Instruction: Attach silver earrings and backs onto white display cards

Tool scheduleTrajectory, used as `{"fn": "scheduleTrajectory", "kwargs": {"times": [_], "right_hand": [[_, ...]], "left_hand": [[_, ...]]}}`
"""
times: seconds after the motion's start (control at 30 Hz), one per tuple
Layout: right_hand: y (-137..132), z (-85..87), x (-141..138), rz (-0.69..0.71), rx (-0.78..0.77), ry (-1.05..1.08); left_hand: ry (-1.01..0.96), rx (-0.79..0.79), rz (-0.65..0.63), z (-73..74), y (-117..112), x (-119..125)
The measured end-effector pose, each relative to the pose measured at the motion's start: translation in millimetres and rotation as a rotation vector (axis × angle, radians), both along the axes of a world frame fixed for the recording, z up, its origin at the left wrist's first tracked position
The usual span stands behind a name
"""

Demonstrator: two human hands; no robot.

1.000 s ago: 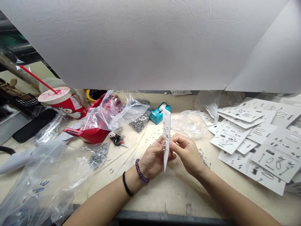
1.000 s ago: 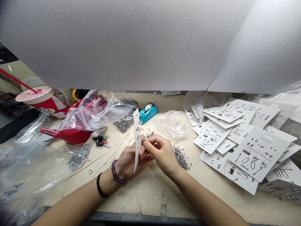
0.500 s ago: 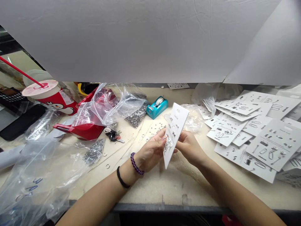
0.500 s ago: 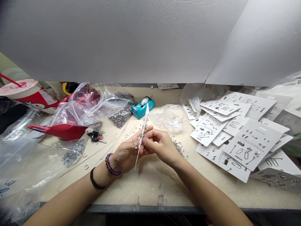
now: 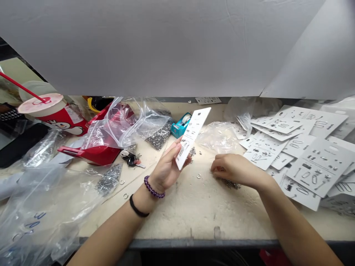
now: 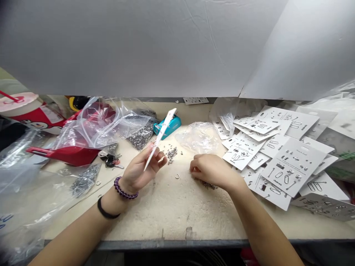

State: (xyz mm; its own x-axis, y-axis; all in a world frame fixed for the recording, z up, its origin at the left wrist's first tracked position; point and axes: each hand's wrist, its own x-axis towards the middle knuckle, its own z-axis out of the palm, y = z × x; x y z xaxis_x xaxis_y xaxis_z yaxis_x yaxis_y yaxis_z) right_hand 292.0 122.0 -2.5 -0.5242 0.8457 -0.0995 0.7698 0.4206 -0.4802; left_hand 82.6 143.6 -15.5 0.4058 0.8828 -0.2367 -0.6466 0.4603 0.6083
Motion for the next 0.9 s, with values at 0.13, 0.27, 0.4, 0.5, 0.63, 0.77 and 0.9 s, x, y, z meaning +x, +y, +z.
{"fn": "scheduleTrajectory", "kwargs": {"times": [0.13, 0.27, 0.4, 0.5, 0.63, 0.77, 0.9], "right_hand": [[-3, -5.5, -7, 0.02, 0.067, -0.107], [-1, -1.8, -6, 0.04, 0.054, -0.038], [1, 8.7, -1, 0.014, -0.077, 0.246], [1, 12.7, -3, -0.112, -0.049, 0.452], [0, 10.0, -7, -0.289, 0.072, 0.534], [-1, 7.3, -12, -0.357, 0.15, 0.622], [-3, 3.4, -19, -0.385, 0.233, 0.584]], "left_hand": [[0.134, 0.052, 0.073, -0.4, 0, 5], [0.238, 0.111, 0.081, 0.6, -2, 8], [0.344, 0.156, 0.061, -0.3, -5, 9], [0.432, 0.195, 0.049, -2.5, -7, 10], [0.507, 0.235, 0.061, -2.9, -8, 9], [0.502, 0.255, 0.072, 0.6, -10, 10], [0.496, 0.272, 0.098, 2.4, -11, 12]]}}
